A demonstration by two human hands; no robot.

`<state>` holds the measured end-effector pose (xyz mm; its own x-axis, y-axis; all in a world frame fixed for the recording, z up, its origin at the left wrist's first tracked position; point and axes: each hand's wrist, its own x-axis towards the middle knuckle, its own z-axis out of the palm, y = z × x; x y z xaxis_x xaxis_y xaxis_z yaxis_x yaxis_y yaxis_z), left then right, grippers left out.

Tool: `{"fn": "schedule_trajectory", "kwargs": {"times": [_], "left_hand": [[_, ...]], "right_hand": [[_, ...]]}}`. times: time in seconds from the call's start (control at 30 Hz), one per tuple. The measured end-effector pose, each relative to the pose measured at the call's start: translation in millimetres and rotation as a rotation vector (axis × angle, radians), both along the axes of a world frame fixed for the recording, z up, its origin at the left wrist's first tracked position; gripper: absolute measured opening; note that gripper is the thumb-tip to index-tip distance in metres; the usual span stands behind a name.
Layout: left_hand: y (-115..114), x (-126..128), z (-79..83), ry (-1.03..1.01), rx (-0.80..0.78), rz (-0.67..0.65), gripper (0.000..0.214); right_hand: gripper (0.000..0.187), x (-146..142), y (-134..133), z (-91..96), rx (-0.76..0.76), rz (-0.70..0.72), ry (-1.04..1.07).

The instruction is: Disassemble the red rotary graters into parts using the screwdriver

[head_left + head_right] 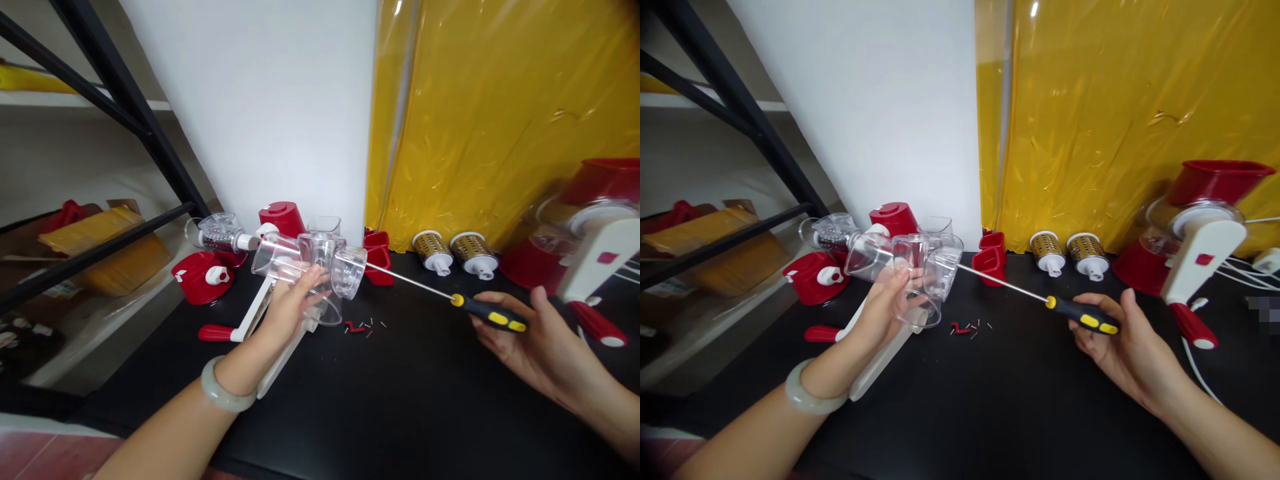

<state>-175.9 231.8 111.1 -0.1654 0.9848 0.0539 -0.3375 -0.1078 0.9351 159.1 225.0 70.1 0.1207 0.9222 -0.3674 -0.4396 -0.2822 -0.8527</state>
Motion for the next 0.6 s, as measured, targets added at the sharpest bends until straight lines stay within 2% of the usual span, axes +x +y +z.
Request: {"fn": "schedule_trajectory", "kwargs": {"times": [0.07,0.13,0.23,0.4,0.47,0.53,0.6], "left_hand": [[0.6,-1.4,0.2,0.01,0.013,0.005,0.044],[1.5,-2.7,-0.2,0.012,0.012,0.0,0.043],[2.7,-3.6,-1.3,0.008,0.011,0.003,0.045],[1.3,-1.1,-1.8,0.026,0.009,0.0,0.048],[-0.1,0.3,-1.8,0.019,0.002,-0.012,0.049],[-1.0,0.8,-1.9,0.009,0.004,-0.017,0.05],[-1.2,0.7,-2.2,0.007,0.015,-0.02,0.05]], "right_hand": [[0.069,0.8,-1.5,-8.9,0.023,0.093,-0.113],[0.061,1.3,-2.7,-12.2,0.125,0.127,-0.226],[0.047,0.6,-3.6,-5.6,0.273,0.036,-0.211],[0.071,0.9,-3.7,11.6,0.181,-0.097,0.079],[0.067,2.3,-3.2,12.5,0.143,-0.128,0.134],[0.066,3.6,-2.4,9.9,0.071,-0.102,0.115],[0.063,4.1,-1.6,6.6,0.041,-0.01,0.032]]}}
